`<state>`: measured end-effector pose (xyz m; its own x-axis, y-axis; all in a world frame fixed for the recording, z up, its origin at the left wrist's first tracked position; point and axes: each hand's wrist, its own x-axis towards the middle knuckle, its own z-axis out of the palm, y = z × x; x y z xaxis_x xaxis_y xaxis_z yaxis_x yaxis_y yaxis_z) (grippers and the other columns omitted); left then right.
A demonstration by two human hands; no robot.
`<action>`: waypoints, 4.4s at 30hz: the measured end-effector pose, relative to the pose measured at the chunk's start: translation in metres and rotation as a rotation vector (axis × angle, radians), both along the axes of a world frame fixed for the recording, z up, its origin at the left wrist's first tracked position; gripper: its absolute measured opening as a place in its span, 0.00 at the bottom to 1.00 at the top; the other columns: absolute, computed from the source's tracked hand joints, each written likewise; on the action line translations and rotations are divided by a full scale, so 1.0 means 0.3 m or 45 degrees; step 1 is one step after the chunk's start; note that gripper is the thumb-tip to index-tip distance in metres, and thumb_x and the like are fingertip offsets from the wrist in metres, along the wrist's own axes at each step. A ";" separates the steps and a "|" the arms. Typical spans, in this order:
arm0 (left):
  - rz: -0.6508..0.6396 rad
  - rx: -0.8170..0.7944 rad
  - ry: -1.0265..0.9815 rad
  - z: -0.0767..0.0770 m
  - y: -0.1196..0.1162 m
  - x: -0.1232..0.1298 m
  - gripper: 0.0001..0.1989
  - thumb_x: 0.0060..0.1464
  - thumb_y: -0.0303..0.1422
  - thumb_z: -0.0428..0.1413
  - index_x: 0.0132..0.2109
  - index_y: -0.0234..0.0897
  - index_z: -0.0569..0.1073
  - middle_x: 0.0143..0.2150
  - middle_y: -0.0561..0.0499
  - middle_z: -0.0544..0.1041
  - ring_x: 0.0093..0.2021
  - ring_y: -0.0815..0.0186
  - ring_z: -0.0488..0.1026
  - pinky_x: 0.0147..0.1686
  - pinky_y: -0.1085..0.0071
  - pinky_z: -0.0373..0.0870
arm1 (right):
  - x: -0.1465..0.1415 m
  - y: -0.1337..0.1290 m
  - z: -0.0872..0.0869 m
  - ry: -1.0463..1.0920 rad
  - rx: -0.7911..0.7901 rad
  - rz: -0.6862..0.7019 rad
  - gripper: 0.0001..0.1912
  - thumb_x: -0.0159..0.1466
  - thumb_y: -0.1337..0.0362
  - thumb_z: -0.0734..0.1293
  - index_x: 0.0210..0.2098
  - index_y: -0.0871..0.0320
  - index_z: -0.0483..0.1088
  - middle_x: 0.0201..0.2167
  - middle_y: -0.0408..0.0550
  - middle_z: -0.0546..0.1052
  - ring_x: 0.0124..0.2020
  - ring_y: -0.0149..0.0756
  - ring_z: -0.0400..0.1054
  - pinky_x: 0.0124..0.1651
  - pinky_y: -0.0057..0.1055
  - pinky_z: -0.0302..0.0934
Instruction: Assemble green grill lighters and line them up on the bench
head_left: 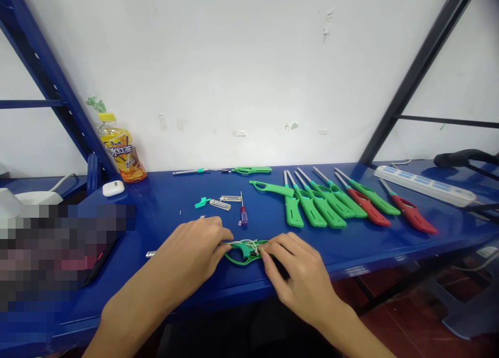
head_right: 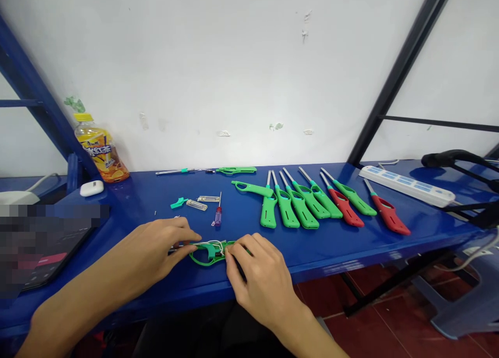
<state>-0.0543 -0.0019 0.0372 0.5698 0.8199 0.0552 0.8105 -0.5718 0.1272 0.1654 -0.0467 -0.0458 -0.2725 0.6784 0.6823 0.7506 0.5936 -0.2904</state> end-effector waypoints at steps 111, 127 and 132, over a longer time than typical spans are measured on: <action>0.106 -0.051 0.225 -0.022 -0.006 0.071 0.16 0.65 0.20 0.48 0.43 0.41 0.78 0.42 0.47 0.81 0.42 0.53 0.81 0.36 0.63 0.68 | -0.005 0.105 0.111 0.137 -0.350 0.334 0.07 0.74 0.67 0.65 0.40 0.52 0.74 0.36 0.42 0.80 0.39 0.35 0.72 0.43 0.32 0.62; 0.141 -0.051 0.161 -0.052 -0.001 0.058 0.16 0.65 0.21 0.46 0.42 0.41 0.77 0.43 0.48 0.79 0.44 0.53 0.79 0.38 0.61 0.67 | -0.006 0.102 0.112 0.130 -0.489 0.246 0.07 0.75 0.65 0.63 0.41 0.50 0.71 0.34 0.38 0.81 0.39 0.37 0.72 0.46 0.35 0.60; 0.195 -0.068 0.169 -0.055 -0.006 0.062 0.15 0.66 0.23 0.47 0.43 0.40 0.77 0.44 0.47 0.79 0.46 0.55 0.77 0.39 0.64 0.68 | -0.007 0.099 0.111 0.114 -0.471 0.246 0.06 0.75 0.65 0.63 0.42 0.50 0.71 0.34 0.38 0.80 0.40 0.38 0.71 0.47 0.36 0.60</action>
